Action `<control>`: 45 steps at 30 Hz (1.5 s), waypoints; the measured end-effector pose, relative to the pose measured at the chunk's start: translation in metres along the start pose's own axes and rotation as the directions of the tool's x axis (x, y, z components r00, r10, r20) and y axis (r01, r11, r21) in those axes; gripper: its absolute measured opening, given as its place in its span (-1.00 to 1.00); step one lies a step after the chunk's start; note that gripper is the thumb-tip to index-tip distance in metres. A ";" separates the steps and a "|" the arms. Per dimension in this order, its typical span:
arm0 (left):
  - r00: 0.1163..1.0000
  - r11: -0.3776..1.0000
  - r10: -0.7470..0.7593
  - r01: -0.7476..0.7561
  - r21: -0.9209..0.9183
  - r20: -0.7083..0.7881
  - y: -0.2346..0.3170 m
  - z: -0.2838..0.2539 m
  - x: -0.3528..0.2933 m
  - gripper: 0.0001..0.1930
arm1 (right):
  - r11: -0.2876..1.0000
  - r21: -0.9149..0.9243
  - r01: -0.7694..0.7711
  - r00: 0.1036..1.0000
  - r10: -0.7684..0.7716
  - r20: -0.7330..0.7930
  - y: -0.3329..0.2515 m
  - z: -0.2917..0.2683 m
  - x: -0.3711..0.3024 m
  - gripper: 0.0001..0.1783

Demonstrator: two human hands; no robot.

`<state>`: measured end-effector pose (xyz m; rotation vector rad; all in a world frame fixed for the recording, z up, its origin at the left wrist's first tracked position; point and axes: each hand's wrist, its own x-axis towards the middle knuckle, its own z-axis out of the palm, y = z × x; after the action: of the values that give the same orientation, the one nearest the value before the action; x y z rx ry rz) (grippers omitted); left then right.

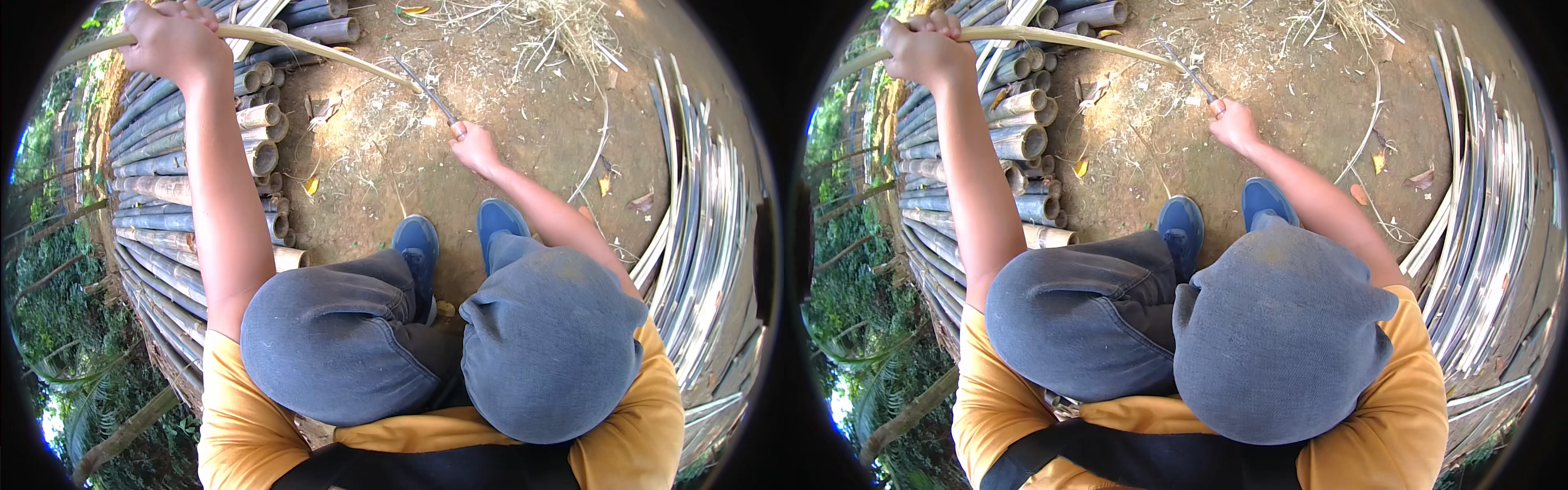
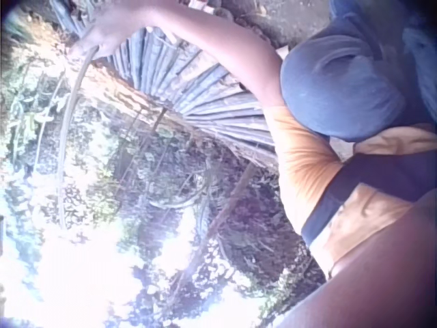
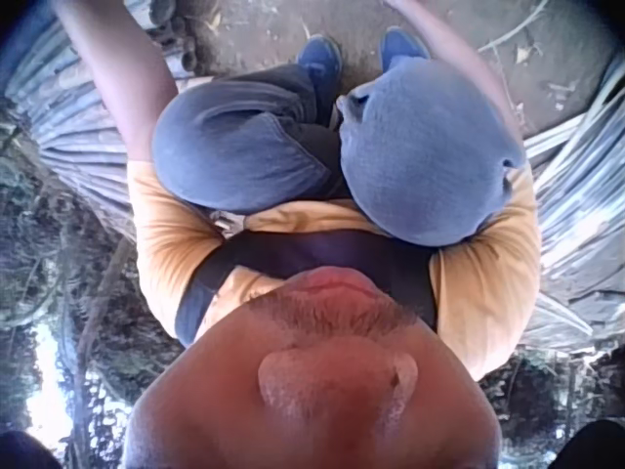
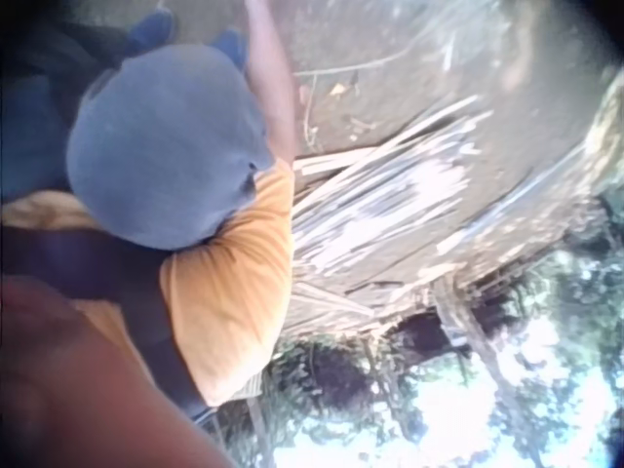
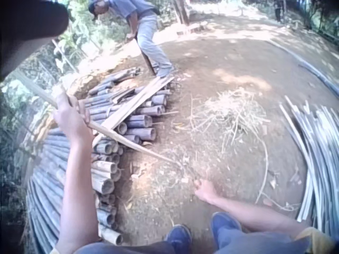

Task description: The person shaves and smooths a length of bamboo using a knife while sitting outdoors.

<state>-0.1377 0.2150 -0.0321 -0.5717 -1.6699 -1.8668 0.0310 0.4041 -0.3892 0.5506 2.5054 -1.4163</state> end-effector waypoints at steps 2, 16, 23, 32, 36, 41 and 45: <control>0.999 1.000 -0.007 0.007 -0.014 -0.034 0.006 -0.002 -0.005 -0.75 | 0.998 -0.051 -0.025 1.000 0.025 -0.001 0.010 0.010 0.001 -0.79; 0.987 0.997 -0.071 0.072 0.007 -0.142 0.005 -0.035 -0.005 -0.78 | 0.992 0.055 -0.113 0.991 0.108 0.083 -0.011 0.026 -0.019 -0.80; 0.977 0.992 -0.085 0.101 0.074 -0.194 0.007 -0.034 -0.012 -0.73 | 0.987 0.029 -0.156 0.985 0.153 0.079 0.000 0.024 -0.018 -0.81; 0.968 0.993 -0.049 0.074 0.092 -0.247 0.001 -0.047 -0.008 -0.69 | 0.994 0.037 -0.107 0.994 0.107 0.001 -0.002 0.039 -0.016 -0.84; 0.966 0.993 -0.070 0.092 0.078 -0.249 0.000 -0.044 -0.006 -0.68 | 0.989 0.025 -0.143 0.990 0.143 0.019 0.020 0.036 -0.009 -0.83; 0.962 0.985 -0.070 0.109 0.136 -0.266 0.003 -0.041 -0.011 -0.66 | 0.984 0.028 -0.173 0.984 0.171 0.053 0.006 0.027 -0.018 -0.79; 0.962 0.992 -0.036 0.067 0.108 -0.270 -0.002 -0.041 -0.007 -0.66 | 0.982 0.004 -0.188 0.982 0.188 0.012 0.034 0.035 -0.016 -0.79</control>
<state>-0.1312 0.1751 -0.0435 -0.2176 -1.6117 -1.7787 0.0594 0.3862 -0.4280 0.7555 2.3699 -1.3517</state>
